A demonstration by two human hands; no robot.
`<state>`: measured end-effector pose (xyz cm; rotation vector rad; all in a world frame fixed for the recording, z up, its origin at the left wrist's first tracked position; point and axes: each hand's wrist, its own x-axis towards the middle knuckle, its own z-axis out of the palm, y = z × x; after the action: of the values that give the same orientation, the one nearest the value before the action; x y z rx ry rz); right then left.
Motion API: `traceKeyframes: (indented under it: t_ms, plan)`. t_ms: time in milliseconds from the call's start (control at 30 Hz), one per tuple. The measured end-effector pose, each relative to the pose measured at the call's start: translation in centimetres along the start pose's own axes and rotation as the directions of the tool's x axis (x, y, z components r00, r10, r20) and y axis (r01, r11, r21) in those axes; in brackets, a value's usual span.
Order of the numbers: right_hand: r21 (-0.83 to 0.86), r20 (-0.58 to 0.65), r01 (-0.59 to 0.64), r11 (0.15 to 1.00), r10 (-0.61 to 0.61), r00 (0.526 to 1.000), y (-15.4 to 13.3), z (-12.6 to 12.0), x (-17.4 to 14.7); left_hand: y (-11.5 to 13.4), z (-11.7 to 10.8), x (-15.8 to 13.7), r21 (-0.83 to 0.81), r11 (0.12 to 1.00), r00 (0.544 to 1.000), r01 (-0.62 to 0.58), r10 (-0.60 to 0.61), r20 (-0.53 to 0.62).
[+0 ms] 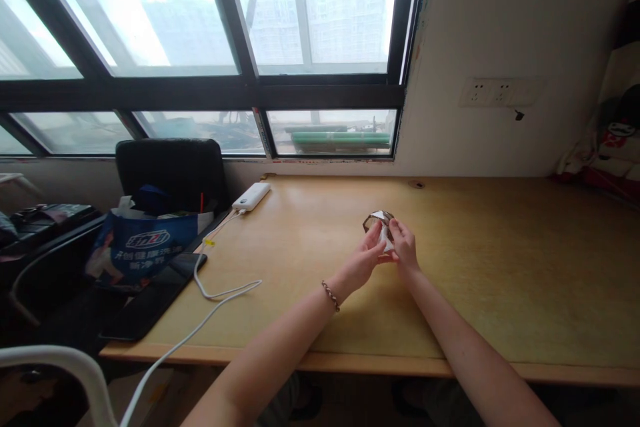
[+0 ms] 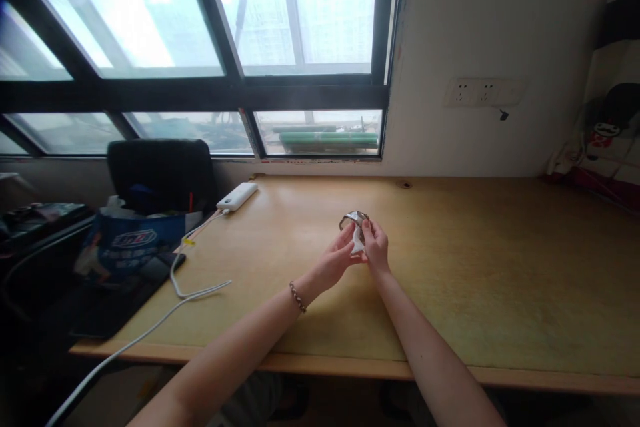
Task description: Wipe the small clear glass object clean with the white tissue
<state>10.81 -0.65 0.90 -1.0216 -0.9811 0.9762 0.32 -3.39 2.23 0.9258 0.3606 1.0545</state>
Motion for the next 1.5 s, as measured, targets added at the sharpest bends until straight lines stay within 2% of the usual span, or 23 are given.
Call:
traceKeyframes:
  t_ms: [100,167,333,433,567,633,700,833,933,1000,1067,1133,1233,1333,1400,1500]
  plan:
    - [-0.107,-0.001,0.144,0.984,-0.145,0.989,-1.0,-0.2,-0.3,0.8,-0.4,0.2,-0.148,0.989,0.994,0.001,-0.017,-0.108]
    - [-0.119,0.045,0.208,0.971,-0.204,0.978,-1.8,-0.3,-0.6,1.1,-1.0,0.5,-0.213,0.977,0.980,-0.009,-0.033,-0.196]
    - [-0.004,0.188,0.243,0.970,-0.238,0.953,-3.0,-0.1,-0.9,1.3,-2.2,1.0,-0.188,0.982,0.955,-0.032,-0.025,-0.294]
    - [0.120,0.200,0.163,0.979,-0.185,0.962,-2.4,0.1,-0.5,1.2,-2.4,1.0,-0.160,0.987,0.950,-0.034,-0.018,-0.313]
    - [0.299,0.329,-0.065,0.952,-0.038,0.944,-1.5,0.4,-0.2,1.5,-2.5,1.0,-0.159,0.987,0.960,-0.015,-0.030,-0.277]
    - [0.351,0.358,-0.112,0.930,-0.022,0.933,-1.4,0.5,-0.2,1.8,-2.6,1.0,-0.135,0.991,0.968,0.015,-0.048,-0.244]
    - [0.390,0.333,-0.117,0.913,-0.022,0.943,-1.5,0.5,-0.2,2.0,-2.7,1.2,-0.098,0.994,0.964,0.044,-0.068,-0.258]
    - [0.464,0.256,-0.107,0.879,-0.018,0.967,-1.6,0.2,0.2,2.2,-3.7,1.7,-0.076,0.997,0.913,0.025,-0.054,-0.405]
    - [0.499,0.246,-0.150,0.853,0.026,0.969,-1.5,-0.3,0.7,2.3,-4.6,2.0,-0.039,0.995,0.841,-0.093,0.057,-0.538]
    - [0.497,0.289,-0.191,0.846,0.046,0.956,-1.5,-0.4,0.7,2.3,-4.8,2.0,0.027,0.985,0.800,-0.169,0.154,-0.580]
    - [0.477,0.343,-0.217,0.852,0.047,0.938,-1.7,-0.3,0.5,2.2,-4.3,1.8,0.144,0.971,0.789,-0.194,0.241,-0.564]
    - [0.450,0.370,-0.220,0.866,0.043,0.928,-2.0,0.0,0.2,2.0,-3.3,1.4,0.312,0.932,0.804,-0.182,0.324,-0.499]
    - [0.430,0.355,-0.201,0.880,0.040,0.934,-2.3,0.5,-0.3,1.7,-1.5,0.8,0.565,0.796,0.840,-0.215,0.446,-0.310]
    - [0.424,0.347,-0.190,0.886,0.034,0.937,-2.2,0.7,-0.5,1.7,-0.7,0.4,0.690,0.676,0.852,-0.259,0.496,-0.166]
    - [0.403,0.359,-0.186,0.896,0.032,0.933,-2.0,0.6,-0.6,1.9,-0.7,0.4,0.680,0.685,0.865,-0.261,0.478,-0.150]
    - [0.349,0.356,-0.128,0.928,-0.004,0.935,-1.5,0.3,-0.5,2.3,-1.3,0.8,0.599,0.763,0.896,-0.245,0.414,-0.161]
